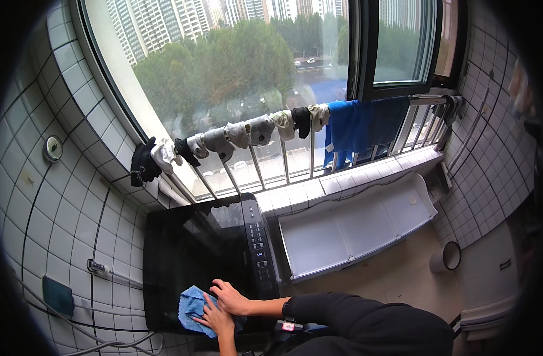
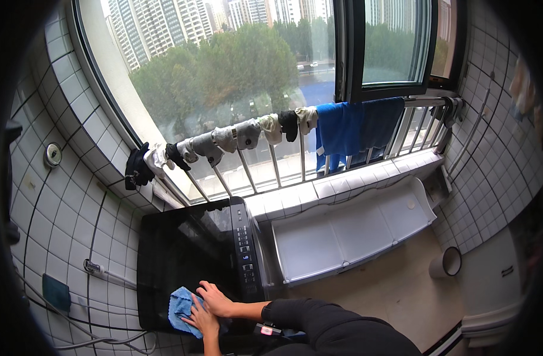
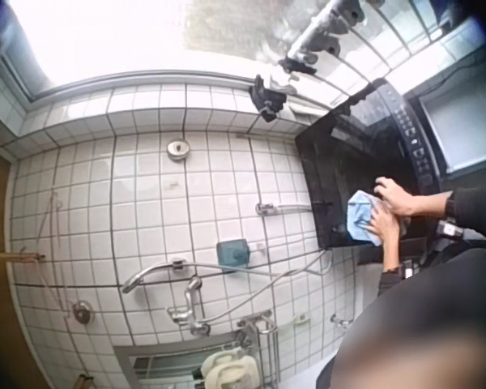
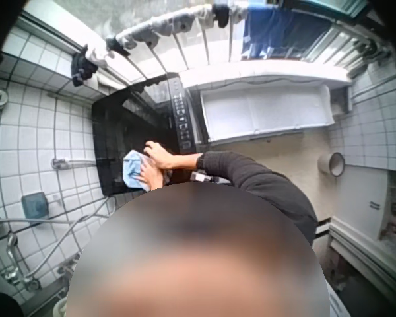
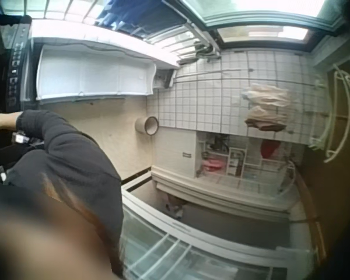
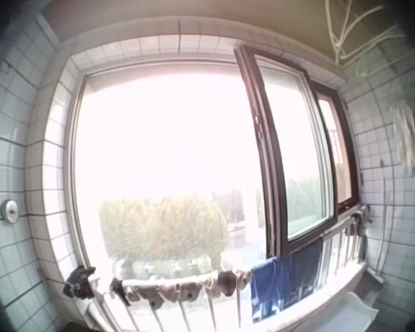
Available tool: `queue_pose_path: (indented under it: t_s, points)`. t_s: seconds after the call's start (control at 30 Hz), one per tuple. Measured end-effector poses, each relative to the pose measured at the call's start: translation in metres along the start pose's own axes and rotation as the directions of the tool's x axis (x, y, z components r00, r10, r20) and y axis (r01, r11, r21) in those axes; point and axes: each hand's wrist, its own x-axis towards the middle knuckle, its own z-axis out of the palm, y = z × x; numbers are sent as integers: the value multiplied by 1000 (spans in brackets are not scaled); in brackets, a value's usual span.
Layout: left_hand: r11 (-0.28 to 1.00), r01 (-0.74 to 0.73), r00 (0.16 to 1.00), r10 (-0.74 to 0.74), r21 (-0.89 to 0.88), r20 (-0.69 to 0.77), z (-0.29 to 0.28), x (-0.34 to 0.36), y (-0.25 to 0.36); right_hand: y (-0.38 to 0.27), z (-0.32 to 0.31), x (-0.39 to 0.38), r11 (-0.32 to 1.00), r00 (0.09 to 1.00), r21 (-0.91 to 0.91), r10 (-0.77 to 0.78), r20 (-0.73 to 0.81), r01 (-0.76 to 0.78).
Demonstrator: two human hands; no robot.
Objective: The person wipes the top and sides of a washing machine with a blue cloth. They repeatedly rinse the cloth at a nearby sink and continue wiping the appliance surface.
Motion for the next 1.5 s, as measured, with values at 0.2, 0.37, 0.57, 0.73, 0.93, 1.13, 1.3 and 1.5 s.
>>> queue_pose_path:
  t_s: [0.2,0.37,0.57,0.73,0.93,1.13,1.3,1.5]
  points:
    - [998,-53,974,60,34,-219,7,6,-23,24,-23,-9,879,976,-433,-143,162,201]
    - [961,-218,932,257,172,-255,-12,84,-106,18,-25,-9,884,984,-433,-165,61,175]
    - [971,190,968,-161,142,-192,-37,213,-139,17,-24,-7,859,985,-481,-152,80,172]
    - [888,-426,869,454,172,-197,12,133,-33,16,-26,-7,851,985,-497,-133,111,170]
    - [875,-475,868,483,93,-117,-10,38,-86,13,-32,-7,856,978,-476,-153,139,202]
    - [973,168,964,-129,159,-233,-43,138,-154,14,-27,-7,851,982,-492,-144,122,186]
    - [973,-148,962,184,180,-204,-4,135,-78,19,-24,-8,854,983,-488,-147,107,181]
    - [880,-468,882,471,80,-20,-9,24,-88,14,-27,-7,871,985,-462,-134,110,170]
